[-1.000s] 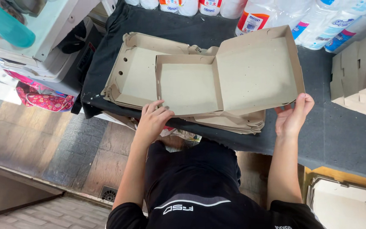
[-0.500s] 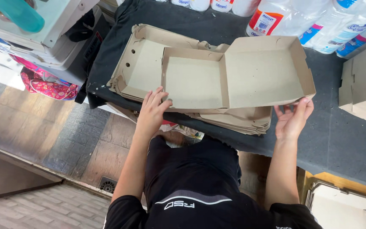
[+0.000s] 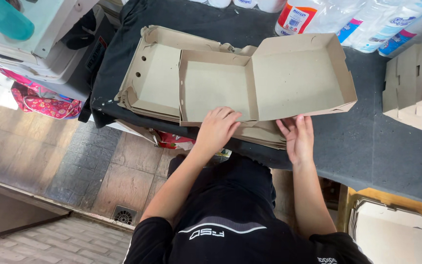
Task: The person assembles flat cardboard boxes by folding the side flaps and inserting them into slots to form a three-dimensional container. They repeatedly pick up flat boxes, fold them into shape, and place them on a growing stack on the table.
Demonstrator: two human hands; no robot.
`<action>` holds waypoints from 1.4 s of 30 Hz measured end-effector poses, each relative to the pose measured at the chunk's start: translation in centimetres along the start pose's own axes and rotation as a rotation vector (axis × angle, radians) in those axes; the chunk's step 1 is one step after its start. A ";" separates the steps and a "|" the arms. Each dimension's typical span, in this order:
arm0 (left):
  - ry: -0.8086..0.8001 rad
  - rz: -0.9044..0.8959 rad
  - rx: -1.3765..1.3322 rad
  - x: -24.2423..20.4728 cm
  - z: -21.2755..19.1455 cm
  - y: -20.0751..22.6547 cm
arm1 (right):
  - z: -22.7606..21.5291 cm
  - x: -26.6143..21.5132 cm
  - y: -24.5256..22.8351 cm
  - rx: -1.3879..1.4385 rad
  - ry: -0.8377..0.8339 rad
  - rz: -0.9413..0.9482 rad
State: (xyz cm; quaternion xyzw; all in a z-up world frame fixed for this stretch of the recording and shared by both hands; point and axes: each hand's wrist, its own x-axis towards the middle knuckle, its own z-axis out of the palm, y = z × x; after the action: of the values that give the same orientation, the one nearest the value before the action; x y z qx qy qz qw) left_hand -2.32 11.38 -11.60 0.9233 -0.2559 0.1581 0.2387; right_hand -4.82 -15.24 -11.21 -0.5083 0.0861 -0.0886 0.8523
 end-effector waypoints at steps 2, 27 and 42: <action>-0.052 -0.033 -0.047 0.8 0.5 0.8 | -0.4 0.3 0.5 0.015 -0.008 -0.002; -0.198 -0.159 0.029 2.5 4.3 1.3 | 1.8 -2.2 -0.3 -0.494 -0.361 0.318; -0.187 -0.145 0.094 2.8 1.6 3.3 | 12.6 2.4 -9.9 -0.958 -0.654 0.030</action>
State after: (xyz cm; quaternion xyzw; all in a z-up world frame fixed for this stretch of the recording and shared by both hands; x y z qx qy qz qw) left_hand -1.52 6.93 -10.60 0.9603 -0.2019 0.0655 0.1812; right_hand -0.14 -9.72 3.31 -0.8370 -0.1438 0.1340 0.5106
